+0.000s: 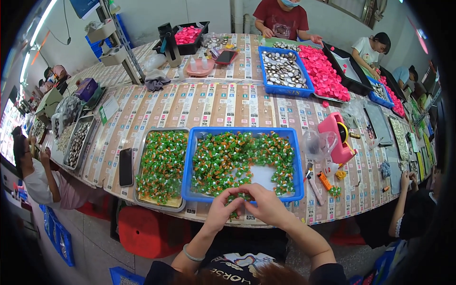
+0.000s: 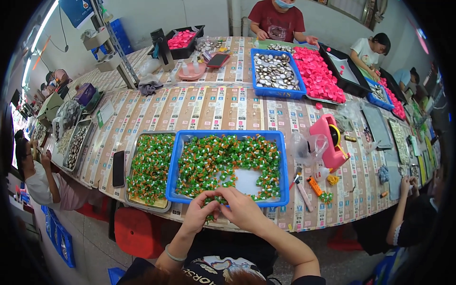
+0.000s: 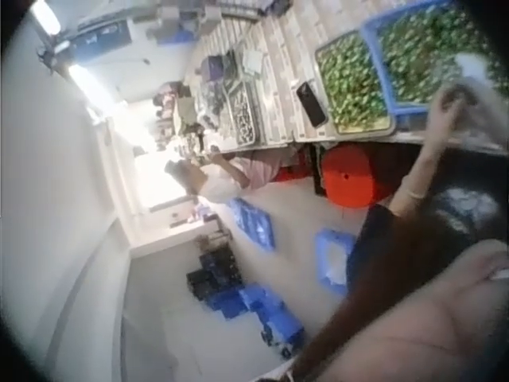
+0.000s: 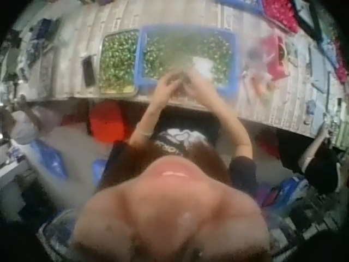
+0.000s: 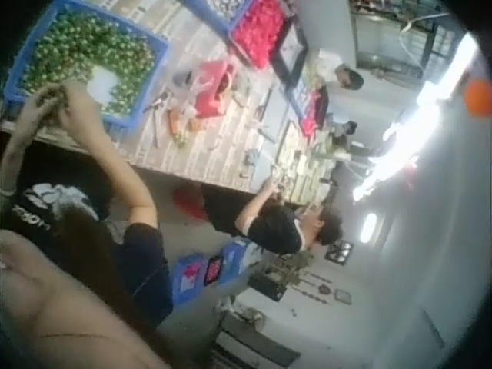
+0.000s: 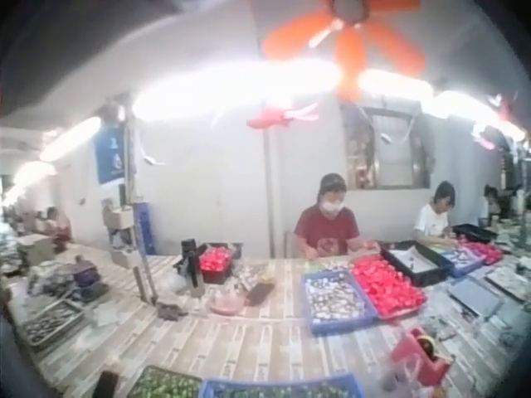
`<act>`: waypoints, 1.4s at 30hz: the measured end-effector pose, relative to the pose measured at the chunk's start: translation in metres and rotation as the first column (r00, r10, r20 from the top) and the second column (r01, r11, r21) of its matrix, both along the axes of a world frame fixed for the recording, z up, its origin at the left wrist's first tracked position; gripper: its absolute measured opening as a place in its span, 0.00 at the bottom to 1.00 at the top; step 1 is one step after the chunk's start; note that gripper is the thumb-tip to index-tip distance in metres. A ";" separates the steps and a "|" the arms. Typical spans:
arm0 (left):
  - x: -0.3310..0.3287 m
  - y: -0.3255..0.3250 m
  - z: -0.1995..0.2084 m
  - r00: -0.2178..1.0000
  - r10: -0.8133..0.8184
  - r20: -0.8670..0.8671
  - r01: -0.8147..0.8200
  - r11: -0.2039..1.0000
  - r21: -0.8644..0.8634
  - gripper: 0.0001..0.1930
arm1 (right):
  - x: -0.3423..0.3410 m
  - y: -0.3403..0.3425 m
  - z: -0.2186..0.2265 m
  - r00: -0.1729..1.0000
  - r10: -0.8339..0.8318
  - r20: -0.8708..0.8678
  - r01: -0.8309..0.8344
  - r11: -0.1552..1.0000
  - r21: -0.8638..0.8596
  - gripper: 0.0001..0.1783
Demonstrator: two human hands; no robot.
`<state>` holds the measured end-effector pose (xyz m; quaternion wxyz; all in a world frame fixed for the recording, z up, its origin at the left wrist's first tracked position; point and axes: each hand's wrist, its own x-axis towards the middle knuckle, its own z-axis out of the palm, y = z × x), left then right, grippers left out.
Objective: The person assembles small plastic toy parts using a manual tool, then inspects the assembled components.
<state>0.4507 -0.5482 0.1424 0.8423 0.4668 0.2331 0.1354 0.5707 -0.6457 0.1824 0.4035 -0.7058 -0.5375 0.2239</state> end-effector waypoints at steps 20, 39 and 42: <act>-0.136 0.039 -0.042 0.998 0.048 0.045 -0.038 0.975 -0.218 0.11 | -0.096 0.005 0.122 0.938 -0.324 0.127 0.136 0.678 0.722 0.26; -0.219 0.105 -0.057 0.967 0.183 0.179 -0.095 0.905 -0.414 0.12 | -0.164 0.031 0.146 0.639 -0.588 0.495 -0.364 0.337 0.869 0.20; -0.213 0.097 -0.049 0.968 0.186 0.169 -0.086 0.877 -0.473 0.12 | -0.157 0.026 0.149 0.611 -0.613 0.501 -0.437 0.267 0.859 0.19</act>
